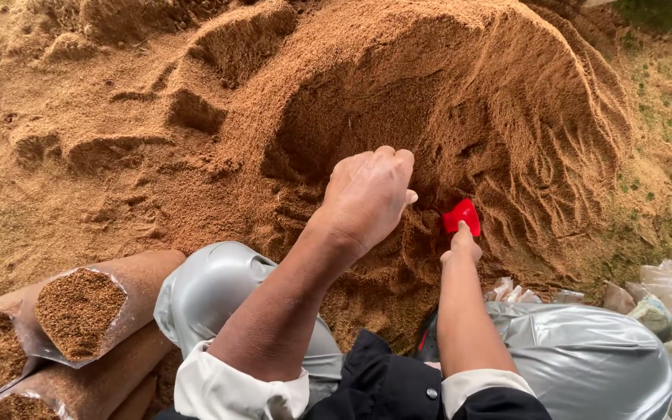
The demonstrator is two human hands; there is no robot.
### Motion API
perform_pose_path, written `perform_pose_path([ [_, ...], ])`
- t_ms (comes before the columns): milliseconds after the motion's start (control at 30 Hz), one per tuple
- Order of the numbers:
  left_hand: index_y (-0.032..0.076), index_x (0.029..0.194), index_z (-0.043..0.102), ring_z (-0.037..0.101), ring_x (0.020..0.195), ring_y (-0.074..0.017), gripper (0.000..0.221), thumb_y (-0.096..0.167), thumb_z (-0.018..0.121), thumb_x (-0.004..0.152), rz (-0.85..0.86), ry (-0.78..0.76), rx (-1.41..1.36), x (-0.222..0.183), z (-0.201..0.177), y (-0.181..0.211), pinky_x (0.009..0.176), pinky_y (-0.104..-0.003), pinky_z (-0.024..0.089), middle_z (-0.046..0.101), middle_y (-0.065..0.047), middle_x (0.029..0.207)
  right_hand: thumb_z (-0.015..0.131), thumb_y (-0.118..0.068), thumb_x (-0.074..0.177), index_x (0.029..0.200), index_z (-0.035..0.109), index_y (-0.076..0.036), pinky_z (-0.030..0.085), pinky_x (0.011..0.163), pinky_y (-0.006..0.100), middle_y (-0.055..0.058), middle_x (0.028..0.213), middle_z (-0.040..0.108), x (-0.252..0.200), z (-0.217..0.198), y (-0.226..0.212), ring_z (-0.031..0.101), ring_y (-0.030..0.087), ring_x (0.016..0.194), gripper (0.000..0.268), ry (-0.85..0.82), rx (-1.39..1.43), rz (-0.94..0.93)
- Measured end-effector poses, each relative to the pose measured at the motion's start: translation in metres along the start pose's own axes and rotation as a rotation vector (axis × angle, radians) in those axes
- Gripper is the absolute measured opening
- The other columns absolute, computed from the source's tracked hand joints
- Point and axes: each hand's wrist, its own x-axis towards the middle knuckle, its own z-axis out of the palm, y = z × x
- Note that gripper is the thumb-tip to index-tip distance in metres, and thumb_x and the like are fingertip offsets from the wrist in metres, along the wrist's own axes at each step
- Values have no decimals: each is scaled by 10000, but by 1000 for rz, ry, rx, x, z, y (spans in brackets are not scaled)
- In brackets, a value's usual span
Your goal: Filling plastic bags with substrate from a pile using a scoop and packing it down by hand
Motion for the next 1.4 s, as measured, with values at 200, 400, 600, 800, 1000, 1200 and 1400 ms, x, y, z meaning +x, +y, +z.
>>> perform_pose_path([
  [200,44,1075,676,739,900,-277,217,224,691,955,-24,-17,12,0,3,-3,871,-473,592,688,-135,898,716,-744,818,1460,447,-56,459,977,587,225,1297,554,-48,-19,-42,602,357,1166,979,-186,219,183],
  [400,41,1074,667,736,927,-309,222,225,693,954,-32,1,7,4,8,-12,870,-497,587,690,-147,919,717,-524,922,1487,406,-115,389,1061,633,209,1367,486,-37,-16,-56,519,376,1258,763,-335,184,195],
  [600,42,1083,677,731,927,-289,222,231,676,966,-96,-50,-53,10,11,-21,890,-475,583,692,-146,908,886,-158,828,1397,412,-57,440,994,599,245,1334,484,-40,-1,-64,525,398,1219,747,-326,417,228],
  [800,44,1058,665,732,892,-281,249,268,697,955,-111,-23,19,8,8,-29,850,-464,589,676,-125,886,989,-250,669,1227,666,-129,641,796,391,175,1201,642,44,33,-24,672,315,1112,656,37,185,-247],
  [1000,58,1051,662,734,884,-275,244,273,707,946,-129,-4,38,5,5,-37,839,-460,589,673,-109,876,974,-335,766,1372,608,-281,535,1052,358,75,1287,665,-2,62,-38,617,268,1248,710,33,-173,-482],
  [1200,64,1064,662,727,849,-245,257,297,689,958,-141,-18,31,4,7,-45,839,-438,590,667,-101,861,859,-181,905,1424,577,-228,546,1021,439,151,1286,671,-64,79,-74,657,302,1218,592,-354,-5,-546],
  [1400,56,1062,668,732,843,-251,267,298,697,954,-125,14,29,5,17,-48,835,-443,598,672,-106,854,768,-121,968,1392,572,-118,535,1007,472,154,1266,581,-44,83,-78,615,287,1137,467,-609,339,-323],
])
